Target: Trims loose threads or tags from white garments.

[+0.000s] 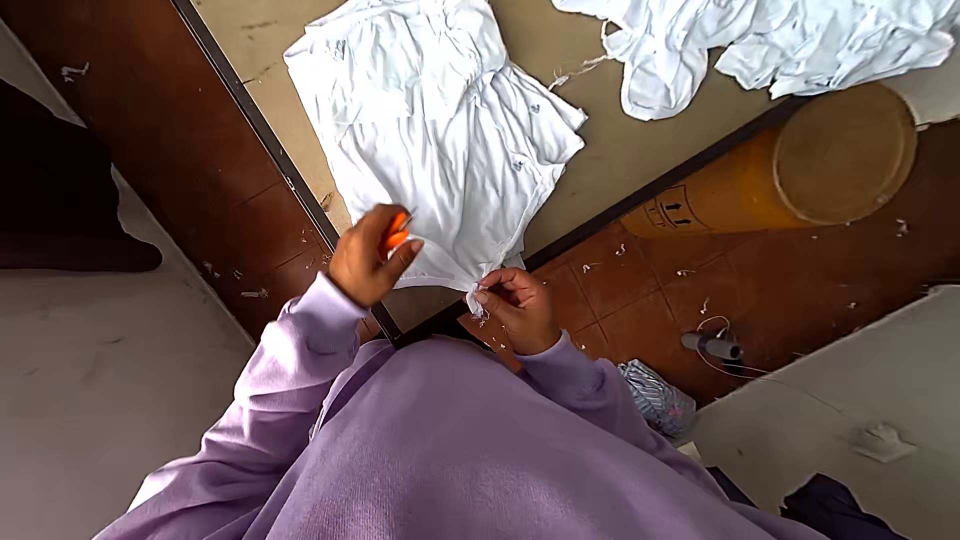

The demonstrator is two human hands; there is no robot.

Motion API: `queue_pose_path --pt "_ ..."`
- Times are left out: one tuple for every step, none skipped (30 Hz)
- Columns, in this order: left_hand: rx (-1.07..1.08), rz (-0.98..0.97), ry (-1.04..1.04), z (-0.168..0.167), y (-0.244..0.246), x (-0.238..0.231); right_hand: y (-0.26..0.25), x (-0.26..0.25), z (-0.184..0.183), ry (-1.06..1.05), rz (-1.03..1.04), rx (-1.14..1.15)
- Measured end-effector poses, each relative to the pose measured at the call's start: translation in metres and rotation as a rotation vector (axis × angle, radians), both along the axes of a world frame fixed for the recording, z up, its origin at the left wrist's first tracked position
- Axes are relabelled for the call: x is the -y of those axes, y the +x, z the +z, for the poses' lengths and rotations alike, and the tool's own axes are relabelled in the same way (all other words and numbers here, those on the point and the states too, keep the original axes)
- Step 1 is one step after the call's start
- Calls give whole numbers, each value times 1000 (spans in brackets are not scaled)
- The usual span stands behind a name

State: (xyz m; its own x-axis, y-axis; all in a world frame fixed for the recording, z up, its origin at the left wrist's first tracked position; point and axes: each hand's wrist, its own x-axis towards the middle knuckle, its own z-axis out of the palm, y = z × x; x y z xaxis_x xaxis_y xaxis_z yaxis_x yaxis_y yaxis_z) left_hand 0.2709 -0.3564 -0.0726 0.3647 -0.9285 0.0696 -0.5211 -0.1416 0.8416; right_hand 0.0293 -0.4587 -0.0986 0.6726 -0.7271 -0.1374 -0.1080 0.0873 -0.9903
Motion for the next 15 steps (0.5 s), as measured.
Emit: queue_pose_path --pt "-90 -58 17 -1 -10 -8 2 0 5 40 28 11" --pt "-152 -116 52 -2 -19 -14 3 1 10 71 58 28" --pt "-179 -163 89 -2 -26 -20 5 2 14 86 72 36" --pt "-182 -201 124 -2 -32 -24 6 4 18 94 77 35" --pt "-174 -229 146 -1 -38 -28 7 5 23 91 76 23" --pt "-157 -250 160 1 -42 -31 7 7 27 79 80 11" --pt "-140 -267 168 3 -45 -33 7 9 30 58 90 7" --pt "-125 -281 173 6 -46 -33 7 12 33 33 108 7" --pt "-105 -294 170 9 -47 -33 6 14 36 7 132 10" --pt "-86 -306 159 11 -48 -31 6 16 37 -12 156 15" --pt "-73 -318 151 12 -48 -29 5 18 37 -28 176 22" --pt "-62 -327 156 14 -48 -27 5 19 37 -44 189 28" --pt "-51 -334 167 16 -48 -24 5 20 38 -59 200 36" --pt "-42 -340 175 17 -48 -22 5 20 38 -72 212 44" --pt "-39 -349 184 18 -50 -20 5 20 39 -85 220 46"
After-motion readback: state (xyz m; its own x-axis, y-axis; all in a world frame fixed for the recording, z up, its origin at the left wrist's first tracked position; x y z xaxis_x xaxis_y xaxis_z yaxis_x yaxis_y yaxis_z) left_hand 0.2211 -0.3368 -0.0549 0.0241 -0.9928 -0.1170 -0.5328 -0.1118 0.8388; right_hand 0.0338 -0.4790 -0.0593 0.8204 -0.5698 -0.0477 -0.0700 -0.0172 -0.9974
